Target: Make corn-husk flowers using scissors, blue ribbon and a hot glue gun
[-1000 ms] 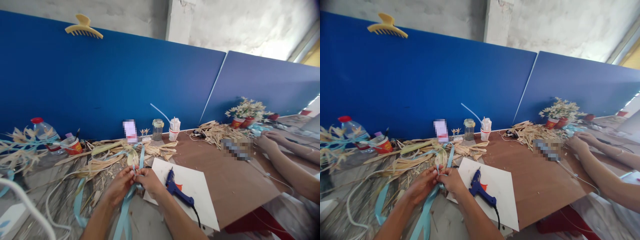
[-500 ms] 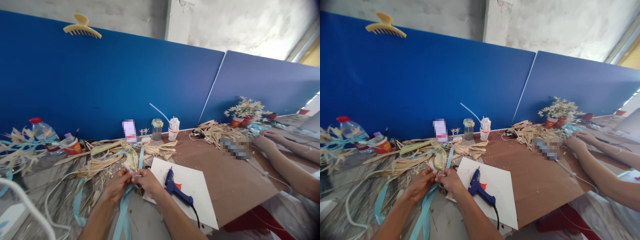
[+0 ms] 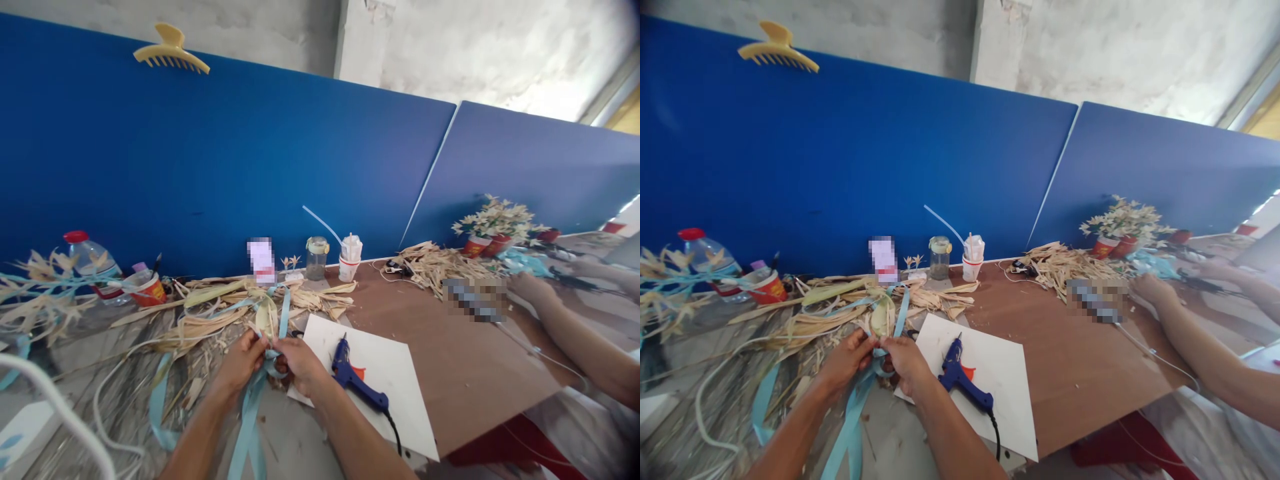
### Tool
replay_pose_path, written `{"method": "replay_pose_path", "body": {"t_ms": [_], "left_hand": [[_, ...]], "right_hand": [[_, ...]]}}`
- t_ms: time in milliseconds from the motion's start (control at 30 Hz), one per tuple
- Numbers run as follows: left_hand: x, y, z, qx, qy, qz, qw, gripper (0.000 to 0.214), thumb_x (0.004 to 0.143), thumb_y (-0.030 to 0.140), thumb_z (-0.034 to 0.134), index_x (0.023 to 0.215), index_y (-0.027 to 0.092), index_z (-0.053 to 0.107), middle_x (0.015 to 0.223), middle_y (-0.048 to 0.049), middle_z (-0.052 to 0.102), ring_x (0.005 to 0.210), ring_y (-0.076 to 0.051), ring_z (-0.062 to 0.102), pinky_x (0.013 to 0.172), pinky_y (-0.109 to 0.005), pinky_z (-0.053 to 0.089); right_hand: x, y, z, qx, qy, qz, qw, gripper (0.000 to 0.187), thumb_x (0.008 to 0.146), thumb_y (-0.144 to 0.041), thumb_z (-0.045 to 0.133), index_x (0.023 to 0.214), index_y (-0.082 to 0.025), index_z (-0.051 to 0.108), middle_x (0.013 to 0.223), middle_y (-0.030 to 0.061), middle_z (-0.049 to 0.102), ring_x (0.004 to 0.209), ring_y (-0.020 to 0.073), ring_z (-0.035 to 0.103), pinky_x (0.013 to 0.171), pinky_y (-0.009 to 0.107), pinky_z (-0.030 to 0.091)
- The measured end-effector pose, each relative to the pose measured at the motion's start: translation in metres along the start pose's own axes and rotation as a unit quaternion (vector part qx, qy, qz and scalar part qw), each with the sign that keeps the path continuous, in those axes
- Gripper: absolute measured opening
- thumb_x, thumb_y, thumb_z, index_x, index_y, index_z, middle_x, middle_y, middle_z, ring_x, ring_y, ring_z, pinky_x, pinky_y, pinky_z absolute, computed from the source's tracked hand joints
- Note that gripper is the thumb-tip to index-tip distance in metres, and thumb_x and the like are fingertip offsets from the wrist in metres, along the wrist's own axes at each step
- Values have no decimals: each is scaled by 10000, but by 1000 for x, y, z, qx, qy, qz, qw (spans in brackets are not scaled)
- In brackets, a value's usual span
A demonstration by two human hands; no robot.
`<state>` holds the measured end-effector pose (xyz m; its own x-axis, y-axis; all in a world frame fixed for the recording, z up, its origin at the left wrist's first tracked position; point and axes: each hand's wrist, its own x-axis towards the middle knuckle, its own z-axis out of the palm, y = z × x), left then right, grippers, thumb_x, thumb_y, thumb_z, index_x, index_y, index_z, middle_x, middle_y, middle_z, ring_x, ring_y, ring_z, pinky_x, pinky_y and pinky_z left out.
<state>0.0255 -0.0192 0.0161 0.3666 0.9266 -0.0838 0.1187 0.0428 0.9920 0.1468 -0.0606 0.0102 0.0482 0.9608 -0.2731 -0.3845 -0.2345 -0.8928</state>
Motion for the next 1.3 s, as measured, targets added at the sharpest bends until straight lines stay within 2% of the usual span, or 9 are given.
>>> {"method": "replay_pose_path", "body": {"t_ms": [100, 300, 433, 567, 733, 967, 1133, 1200, 1300], "left_hand": [[1, 1, 1, -5, -18, -10, 1000, 400, 625, 547, 675, 741, 191, 535, 506, 92, 450, 382, -65, 288, 431, -228, 195], [0, 2, -1, -3, -53, -18, 998, 400, 636, 548, 663, 729, 190, 511, 507, 99, 418, 395, -56, 256, 431, -220, 171], [-1, 5, -2, -7, -73, -23, 997, 389, 633, 549, 666, 708, 197, 518, 500, 92, 414, 386, -56, 255, 426, -221, 164], [-3, 9, -3, -22, -42, -21, 999, 352, 639, 520, 677, 680, 202, 532, 476, 86, 409, 375, -63, 275, 418, -222, 174], [-5, 11, -6, -121, 22, -10, 992, 341, 634, 475, 727, 671, 189, 546, 486, 93, 454, 381, -46, 301, 431, -203, 285], [-2, 9, -12, -301, 63, -31, 951, 342, 578, 321, 826, 735, 174, 560, 573, 100, 550, 356, 11, 338, 563, -227, 521], [0, 10, -15, -319, 77, -28, 944, 338, 553, 269, 845, 719, 166, 569, 507, 117, 507, 343, 9, 351, 540, -207, 522], [1, 8, -15, -309, 78, -28, 947, 359, 538, 295, 853, 715, 168, 568, 502, 116, 515, 340, 8, 346, 534, -203, 513], [1, 3, -14, -272, 62, -34, 960, 360, 553, 359, 840, 689, 172, 564, 421, 124, 458, 338, -5, 332, 511, -188, 472]], "right_hand": [[0, 1, -2, 8, -21, 27, 999, 312, 610, -308, 719, 528, -190, 441, 391, -99, 359, 384, 47, 273, 444, 231, 164], [-1, -1, -7, -40, -32, 1, 999, 144, 578, -182, 664, 567, -175, 520, 428, -92, 432, 419, 61, 342, 472, 226, 238], [-1, -5, -15, -174, 7, -59, 983, 74, 590, -130, 602, 627, -179, 561, 512, -75, 492, 490, 83, 405, 506, 218, 299], [2, -12, -24, -249, 72, -146, 955, 98, 619, -143, 580, 704, -191, 586, 600, -55, 533, 572, 115, 477, 553, 223, 367], [4, -18, -28, -210, 119, -221, 945, 129, 641, -181, 530, 759, -196, 578, 660, -31, 555, 603, 138, 496, 577, 244, 400], [8, -22, -34, -48, 166, -226, 959, 162, 641, -240, 574, 794, -190, 590, 612, -44, 536, 577, 128, 480, 572, 239, 395], [6, -17, -29, -98, 61, -193, 974, 167, 703, -292, 594, 819, -187, 652, 642, -19, 580, 611, 146, 546, 613, 268, 451], [6, -14, -27, -183, 45, -245, 951, 181, 740, -329, 596, 806, -190, 691, 842, 45, 643, 810, 191, 605, 753, 320, 478], [8, -12, -29, -293, 129, -347, 882, 171, 759, -285, 588, 808, -183, 717, 1072, 113, 615, 1044, 239, 564, 931, 376, 423]]}}
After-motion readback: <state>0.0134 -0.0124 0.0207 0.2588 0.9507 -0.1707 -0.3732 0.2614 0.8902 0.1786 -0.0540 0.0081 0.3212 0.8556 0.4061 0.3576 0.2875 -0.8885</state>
